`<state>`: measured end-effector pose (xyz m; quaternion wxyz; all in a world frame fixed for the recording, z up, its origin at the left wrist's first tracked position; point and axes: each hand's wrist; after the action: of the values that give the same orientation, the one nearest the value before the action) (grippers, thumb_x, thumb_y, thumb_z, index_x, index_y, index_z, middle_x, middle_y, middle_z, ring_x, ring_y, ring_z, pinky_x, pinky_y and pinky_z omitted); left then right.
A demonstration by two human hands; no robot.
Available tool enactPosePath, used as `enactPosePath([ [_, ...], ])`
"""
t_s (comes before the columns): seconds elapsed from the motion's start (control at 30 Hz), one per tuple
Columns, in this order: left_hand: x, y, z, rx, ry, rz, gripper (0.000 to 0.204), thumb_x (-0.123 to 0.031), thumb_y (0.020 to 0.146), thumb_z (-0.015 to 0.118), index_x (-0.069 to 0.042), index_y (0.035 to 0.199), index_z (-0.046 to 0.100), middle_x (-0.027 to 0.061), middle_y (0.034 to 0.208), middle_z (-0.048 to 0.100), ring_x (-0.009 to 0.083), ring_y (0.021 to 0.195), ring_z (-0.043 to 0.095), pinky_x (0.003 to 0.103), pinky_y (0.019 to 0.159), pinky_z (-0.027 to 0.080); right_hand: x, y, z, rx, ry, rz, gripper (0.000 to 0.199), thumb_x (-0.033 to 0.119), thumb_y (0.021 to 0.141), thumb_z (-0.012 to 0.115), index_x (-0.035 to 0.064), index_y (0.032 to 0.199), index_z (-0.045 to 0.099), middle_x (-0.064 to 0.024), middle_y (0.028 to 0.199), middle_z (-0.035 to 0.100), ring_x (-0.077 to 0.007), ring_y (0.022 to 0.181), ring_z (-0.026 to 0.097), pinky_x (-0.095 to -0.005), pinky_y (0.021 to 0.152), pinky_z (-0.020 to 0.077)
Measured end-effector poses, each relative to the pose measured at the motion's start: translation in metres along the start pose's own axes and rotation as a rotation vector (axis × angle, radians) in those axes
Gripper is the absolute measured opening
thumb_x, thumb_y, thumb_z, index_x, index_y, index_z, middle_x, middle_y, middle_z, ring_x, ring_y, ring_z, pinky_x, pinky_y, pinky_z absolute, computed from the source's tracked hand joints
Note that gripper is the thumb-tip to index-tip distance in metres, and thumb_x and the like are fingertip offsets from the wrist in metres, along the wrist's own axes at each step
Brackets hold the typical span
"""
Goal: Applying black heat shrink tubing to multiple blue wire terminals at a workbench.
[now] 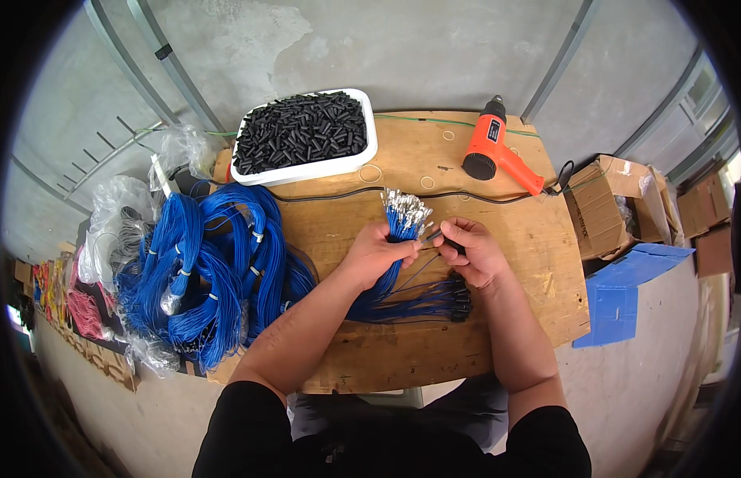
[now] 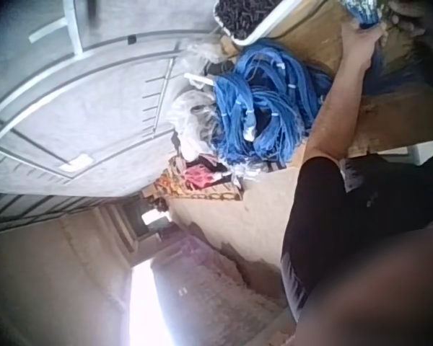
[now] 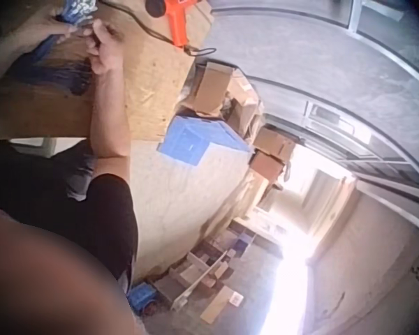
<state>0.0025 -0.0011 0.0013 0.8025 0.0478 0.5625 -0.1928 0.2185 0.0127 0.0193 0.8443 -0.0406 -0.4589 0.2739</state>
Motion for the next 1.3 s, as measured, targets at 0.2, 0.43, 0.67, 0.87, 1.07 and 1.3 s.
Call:
enactPosePath([
  [0.2,0.001,0.0,0.0,0.004,0.023,-0.002,0.01,-0.006,0.086,0.072,0.001,0.088,0.065,0.005,0.074,0.062,0.0125,0.064,0.058,0.028,0.06,0.046,0.001,-0.001,-0.002,-0.011,-0.062,-0.018,0.012,0.014,0.092,0.069,0.0026,0.094,0.064,-0.0048,0.078,0.065,-0.0063,0.056,0.048,-0.0177,0.043,0.0296],
  [0.43,0.007,0.001,-0.002,-0.067,0.278,0.052,0.014,-0.008,0.087,0.074,0.001,0.097,0.069,0.0009,0.081,0.066,0.007,0.071,0.057,0.022,0.064,0.046,0.012,-0.004,-0.006,-0.2,-0.105,-0.239,0.012,0.012,0.089,0.073,0.0031,0.089,0.065,-0.0027,0.075,0.064,-0.0052,0.055,0.047,-0.0178,0.045,0.029],
  [0.67,0.008,0.001,0.001,-0.086,0.274,0.105,0.021,-0.006,0.084,0.077,0.001,0.102,0.071,0.0015,0.088,0.069,0.0066,0.077,0.06,0.021,0.067,0.047,0.001,-0.006,0.005,-0.13,-0.258,-0.231,0.01,0.007,0.087,0.074,0.0001,0.09,0.068,-0.0003,0.072,0.062,-0.0042,0.055,0.047,-0.0188,0.047,0.0317],
  [0.87,0.005,-0.001,0.001,-0.105,0.605,0.133,0.018,-0.01,0.082,0.08,0.0,0.096,0.073,-0.0005,0.084,0.071,0.0047,0.074,0.059,0.022,0.067,0.049,-0.005,-0.007,0.013,-0.171,-0.395,-0.259,0.012,0.007,0.086,0.075,-0.0015,0.094,0.071,0.0005,0.07,0.062,-0.004,0.055,0.048,-0.0201,0.047,0.0334],
  [1.07,0.006,-0.001,0.004,-0.111,0.653,0.253,0.027,-0.022,0.079,0.082,-0.002,0.093,0.072,0.0047,0.077,0.071,0.0083,0.067,0.06,0.029,0.066,0.05,-0.008,-0.007,0.019,-0.205,-0.486,-0.246,0.01,0.007,0.087,0.074,-0.0009,0.091,0.069,0.0011,0.068,0.058,-0.0046,0.055,0.046,-0.0207,0.048,0.0326],
  [1.3,0.004,0.0,0.004,-0.105,0.125,0.032,0.018,-0.012,0.086,0.076,0.002,0.095,0.069,0.0011,0.073,0.064,0.0078,0.062,0.056,0.023,0.056,0.043,-0.007,-0.006,0.013,-0.188,-0.415,-0.213,0.013,0.007,0.086,0.074,-0.0028,0.091,0.068,-0.0002,0.069,0.06,-0.0041,0.054,0.047,-0.0205,0.046,0.0334],
])
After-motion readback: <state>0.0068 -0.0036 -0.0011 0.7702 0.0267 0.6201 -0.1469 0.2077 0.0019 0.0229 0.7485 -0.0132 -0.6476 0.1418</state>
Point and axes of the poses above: each hand's wrist, its own y-axis towards the middle knuckle, its own z-axis out of the palm, x = y × z
